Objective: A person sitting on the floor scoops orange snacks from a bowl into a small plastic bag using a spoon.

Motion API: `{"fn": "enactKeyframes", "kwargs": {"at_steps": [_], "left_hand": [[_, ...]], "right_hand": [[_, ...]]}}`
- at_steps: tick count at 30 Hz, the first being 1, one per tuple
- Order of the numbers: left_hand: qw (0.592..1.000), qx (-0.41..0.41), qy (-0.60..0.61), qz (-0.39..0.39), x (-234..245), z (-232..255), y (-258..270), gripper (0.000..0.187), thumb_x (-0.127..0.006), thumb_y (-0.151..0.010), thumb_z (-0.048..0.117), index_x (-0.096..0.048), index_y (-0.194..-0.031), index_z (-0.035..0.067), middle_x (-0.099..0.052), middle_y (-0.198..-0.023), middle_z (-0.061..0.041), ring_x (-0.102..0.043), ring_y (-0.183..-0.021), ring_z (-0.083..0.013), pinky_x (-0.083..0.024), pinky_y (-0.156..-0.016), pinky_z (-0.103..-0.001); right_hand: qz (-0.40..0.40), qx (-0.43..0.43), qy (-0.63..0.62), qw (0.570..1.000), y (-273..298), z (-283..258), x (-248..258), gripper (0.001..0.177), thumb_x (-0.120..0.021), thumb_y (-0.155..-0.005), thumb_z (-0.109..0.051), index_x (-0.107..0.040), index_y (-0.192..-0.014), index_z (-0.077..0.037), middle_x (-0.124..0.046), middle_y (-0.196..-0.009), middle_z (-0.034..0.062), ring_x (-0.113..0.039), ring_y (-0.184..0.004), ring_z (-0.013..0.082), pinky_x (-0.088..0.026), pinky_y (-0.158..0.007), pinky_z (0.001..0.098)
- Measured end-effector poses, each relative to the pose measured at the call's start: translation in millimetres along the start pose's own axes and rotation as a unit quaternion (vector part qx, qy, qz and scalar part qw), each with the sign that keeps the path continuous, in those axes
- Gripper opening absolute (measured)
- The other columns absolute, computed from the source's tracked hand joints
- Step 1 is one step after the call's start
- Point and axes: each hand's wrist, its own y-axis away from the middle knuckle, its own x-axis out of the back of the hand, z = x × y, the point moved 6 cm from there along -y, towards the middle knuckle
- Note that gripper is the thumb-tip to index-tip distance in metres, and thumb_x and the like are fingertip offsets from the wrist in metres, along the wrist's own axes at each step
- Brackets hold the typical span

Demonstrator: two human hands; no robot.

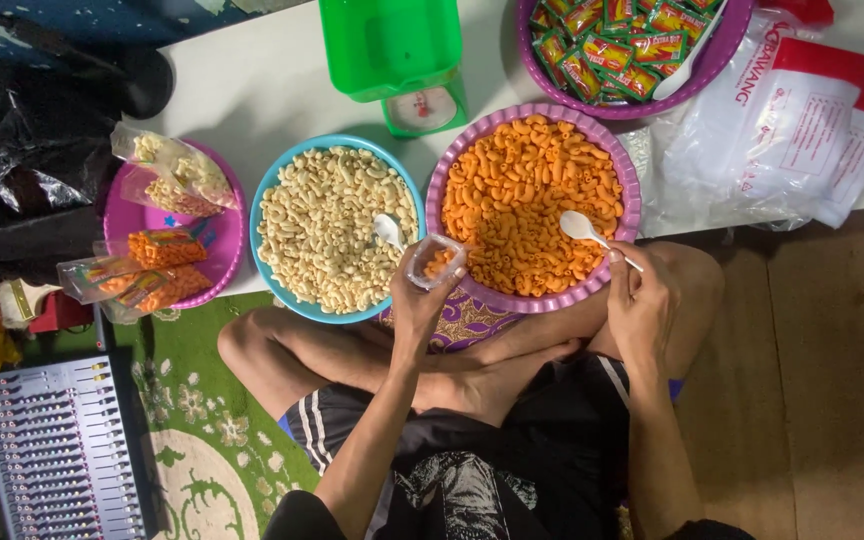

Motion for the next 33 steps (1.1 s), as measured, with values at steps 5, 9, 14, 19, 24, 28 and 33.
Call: {"fn": "enactKeyframes", "kwargs": {"at_steps": [5,9,14,19,24,28,33], "left_hand": [[1.0,-0.004,-0.011,-0.01,-13.2,1.6,-4.8,0.053,-0.088,-0.08,0.022,-0.065,-0.123,0.0,-0.072,-0.106,-0.026,-0.07,-0.098,-0.0413,-0.054,-0.089,-0.055],[1.0,-0.008,-0.018,-0.021,-18.2,3.0,-7.1,0.055,-0.088,-0.08,0.023,-0.064,-0.124,-0.001,-0.072,-0.106,-0.027,-0.07,-0.099,-0.0427,-0.054,-0.089,-0.056],[0.999,0.0,-0.026,-0.029,-20.5,5.4,-7.5,0.058,-0.089,-0.079,0.026,-0.064,-0.125,0.0,-0.072,-0.107,-0.026,-0.07,-0.101,-0.0432,-0.055,-0.09,-0.059],[0.999,-0.005,-0.027,-0.034,-21.4,1.5,-5.4,0.058,-0.089,-0.079,0.028,-0.065,-0.124,0.001,-0.072,-0.106,-0.025,-0.07,-0.101,-0.0433,-0.055,-0.089,-0.059],[0.999,-0.009,-0.03,-0.04,-18.7,9.4,-5.6,0.058,-0.089,-0.078,0.025,-0.064,-0.124,0.0,-0.073,-0.105,-0.026,-0.071,-0.1,-0.0453,-0.056,-0.088,-0.059],[0.999,-0.017,-0.029,-0.038,-16.0,9.7,-0.7,0.056,-0.089,-0.079,0.027,-0.066,-0.122,0.001,-0.073,-0.102,-0.025,-0.072,-0.098,-0.0448,-0.057,-0.087,-0.059],[0.998,-0.029,-0.036,-0.047,-12.9,13.3,2.7,0.053,-0.09,-0.079,0.026,-0.066,-0.12,0.003,-0.074,-0.1,-0.024,-0.072,-0.096,-0.0439,-0.058,-0.085,-0.058]], "right_hand": [[-0.001,-0.021,-0.121,0.992,-3.6,20.4,-19.4,0.013,-0.065,-0.107,-0.008,-0.076,-0.112,-0.012,-0.078,-0.096,0.0089,-0.074,-0.092,0.0254,-0.056,-0.083,0.036],[-0.007,-0.045,-0.153,0.987,-11.2,6.8,-16.1,0.014,-0.064,-0.107,-0.004,-0.076,-0.111,-0.01,-0.078,-0.096,0.0106,-0.074,-0.095,0.0252,-0.057,-0.082,0.0359],[-0.04,-0.072,-0.177,0.981,-11.2,19.5,-22.6,0.014,-0.063,-0.108,-0.007,-0.076,-0.113,-0.01,-0.077,-0.092,0.0118,-0.073,-0.083,0.0234,-0.058,-0.065,0.0349],[-0.048,-0.096,-0.214,0.971,-19.5,18.7,-35.7,0.014,-0.064,-0.106,-0.009,-0.076,-0.114,-0.011,-0.072,-0.076,0.0078,-0.068,-0.064,0.015,-0.055,-0.055,0.0278],[-0.04,-0.112,-0.278,0.953,-19.9,19.1,-39.7,0.016,-0.062,-0.105,-0.004,-0.076,-0.114,-0.006,-0.066,-0.065,0.0067,-0.057,-0.048,0.0074,-0.048,-0.046,0.0204],[-0.024,-0.11,-0.291,0.95,-9.0,36.1,-41.0,0.016,-0.063,-0.105,-0.004,-0.075,-0.114,-0.003,-0.068,-0.072,0.0101,-0.056,-0.049,0.0073,-0.047,-0.046,0.021],[-0.031,-0.123,-0.316,0.94,-2.6,31.0,-30.0,0.017,-0.06,-0.107,-0.011,-0.072,-0.116,-0.003,-0.074,-0.094,0.0149,-0.055,-0.055,0.004,-0.044,-0.048,0.016]]}}
